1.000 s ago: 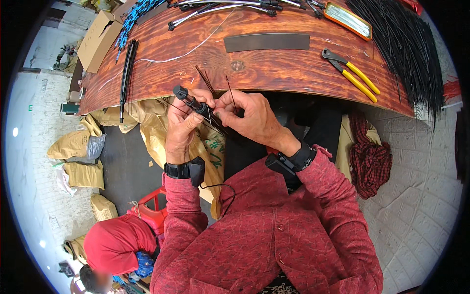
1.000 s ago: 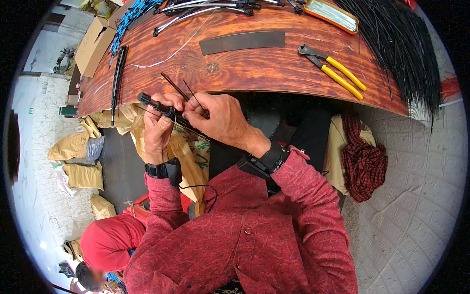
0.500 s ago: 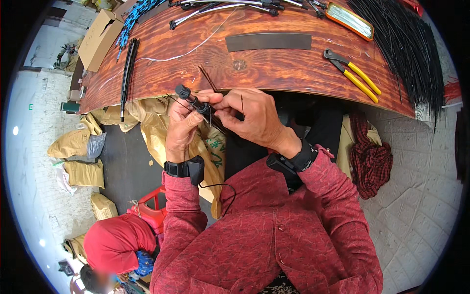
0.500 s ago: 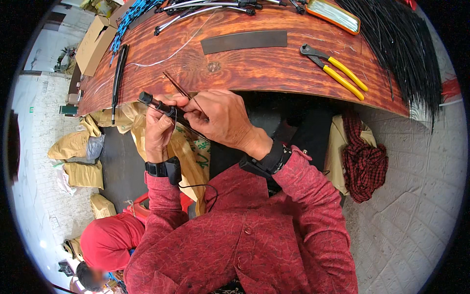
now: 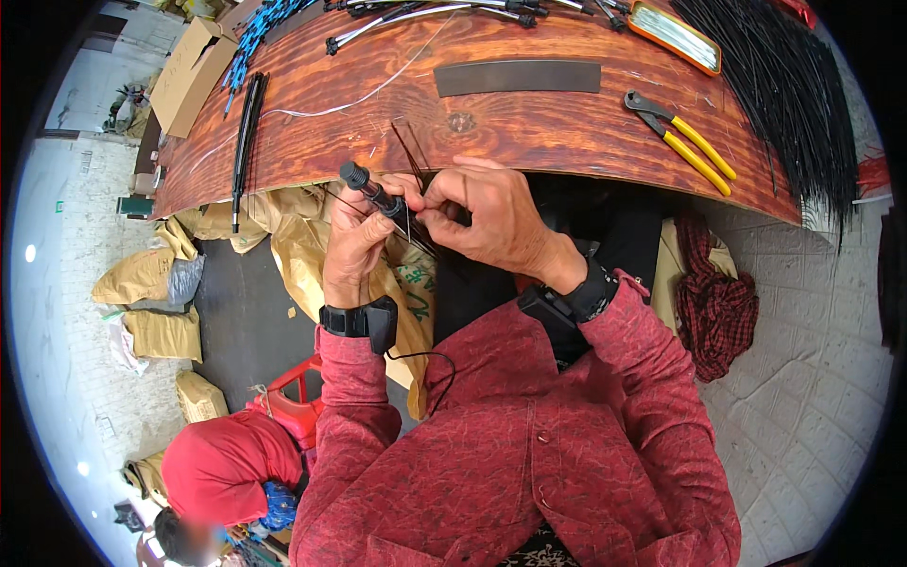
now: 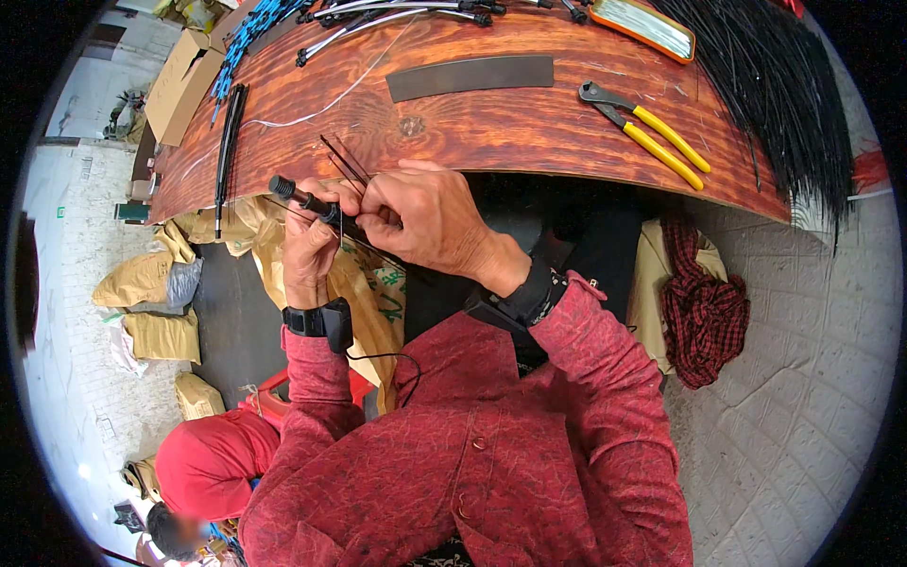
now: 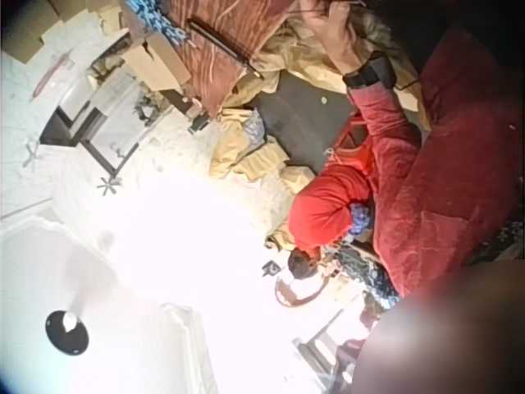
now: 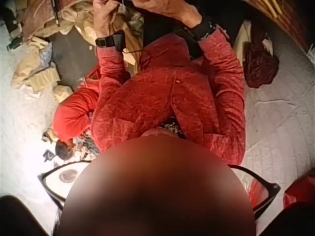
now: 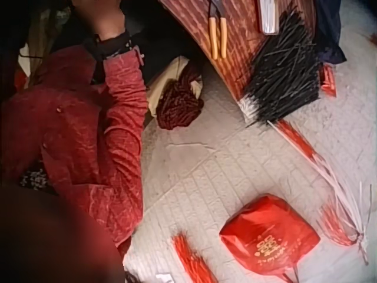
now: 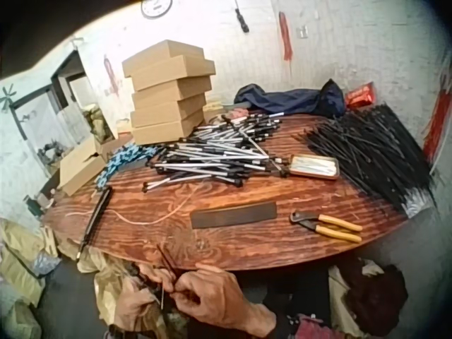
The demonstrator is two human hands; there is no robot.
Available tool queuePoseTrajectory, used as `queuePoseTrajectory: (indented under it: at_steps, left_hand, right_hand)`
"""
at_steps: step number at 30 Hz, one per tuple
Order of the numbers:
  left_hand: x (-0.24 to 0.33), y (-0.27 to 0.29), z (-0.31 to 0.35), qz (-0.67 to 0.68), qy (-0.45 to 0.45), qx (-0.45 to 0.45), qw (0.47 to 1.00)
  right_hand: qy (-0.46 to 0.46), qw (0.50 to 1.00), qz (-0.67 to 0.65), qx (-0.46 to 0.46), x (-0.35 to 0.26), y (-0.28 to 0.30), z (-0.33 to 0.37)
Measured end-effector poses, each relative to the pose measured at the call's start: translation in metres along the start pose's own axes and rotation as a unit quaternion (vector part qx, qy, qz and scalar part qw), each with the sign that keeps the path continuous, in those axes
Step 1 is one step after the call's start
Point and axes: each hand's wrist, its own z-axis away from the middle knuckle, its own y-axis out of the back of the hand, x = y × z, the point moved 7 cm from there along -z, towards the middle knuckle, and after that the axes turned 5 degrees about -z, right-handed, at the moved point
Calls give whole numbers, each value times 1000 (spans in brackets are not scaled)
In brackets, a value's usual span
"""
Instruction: Assembling and organizing bundles of cable ties at a factory workstation.
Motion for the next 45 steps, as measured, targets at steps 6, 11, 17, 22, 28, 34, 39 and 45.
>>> queuePoseTrajectory:
  at_steps: [6,11,17,22,28,34,39,45]
  left_hand:
    - [5,0,2,1,14,30,999]
    - [7,2,3,14,-6,11,1000]
    - [6,6,7,34,-28,3,999]
    - [8,4,6,30,-28,-2,999]
    - [8,0,7,35,-23,-15,999]
    - [8,-3,7,35,-16,-11,999]
    - [9,1,8,31,-24,-2,999]
    - [9,3,8,41,-20,4,999]
  right_hand:
    - [16,1000,-19,-9,0,-3,5]
    - [-126,985,-118,-5,17,-1,15]
    - [-189,969,-161,14,25,0,19]
    - [-157,979,-122,-33,25,-7,19]
    - [-158,985,-69,-10,31,-9,21]
    - [-128,991,-44,1,35,-10,26]
    - [-126,992,-10,4,32,-4,30]
    - [-126,991,-44,-9,28,-7,33]
